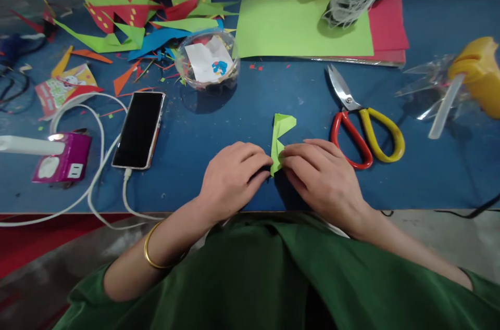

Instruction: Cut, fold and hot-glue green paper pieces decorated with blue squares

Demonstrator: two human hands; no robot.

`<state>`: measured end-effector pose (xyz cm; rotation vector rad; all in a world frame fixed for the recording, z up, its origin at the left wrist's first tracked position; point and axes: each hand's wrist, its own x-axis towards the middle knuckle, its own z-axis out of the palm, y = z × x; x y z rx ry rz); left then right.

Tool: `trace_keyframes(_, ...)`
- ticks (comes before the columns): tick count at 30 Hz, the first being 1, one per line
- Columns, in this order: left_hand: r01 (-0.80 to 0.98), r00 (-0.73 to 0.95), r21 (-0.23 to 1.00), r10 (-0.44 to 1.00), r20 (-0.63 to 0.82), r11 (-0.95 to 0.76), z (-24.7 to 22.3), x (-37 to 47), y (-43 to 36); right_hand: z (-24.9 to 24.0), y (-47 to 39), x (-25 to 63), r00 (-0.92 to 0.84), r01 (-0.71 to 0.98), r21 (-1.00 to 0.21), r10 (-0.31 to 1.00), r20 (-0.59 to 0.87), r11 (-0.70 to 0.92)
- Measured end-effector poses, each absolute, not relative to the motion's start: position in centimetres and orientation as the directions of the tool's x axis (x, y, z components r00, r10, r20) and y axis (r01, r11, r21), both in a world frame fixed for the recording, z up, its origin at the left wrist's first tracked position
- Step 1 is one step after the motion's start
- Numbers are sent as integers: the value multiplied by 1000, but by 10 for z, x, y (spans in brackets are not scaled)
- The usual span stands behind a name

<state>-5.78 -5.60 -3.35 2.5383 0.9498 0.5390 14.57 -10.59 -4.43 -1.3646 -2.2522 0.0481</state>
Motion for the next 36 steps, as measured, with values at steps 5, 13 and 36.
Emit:
trace_keyframes(5, 522, 720, 409, 644, 259, -748, -39, -54, -54, -42, -107, 145, -289, 813, -371, 865, 410, 448)
trace_keyframes(13, 572, 599, 583, 780, 183, -577, -39, -49, -51, -43, -108, 146, -161, 838, -461, 939, 303, 293)
trace_keyframes(36, 691, 527, 560, 849, 43, -457, -30, -37, -47, -44, -108, 141, -97, 875, -444, 968, 231, 194)
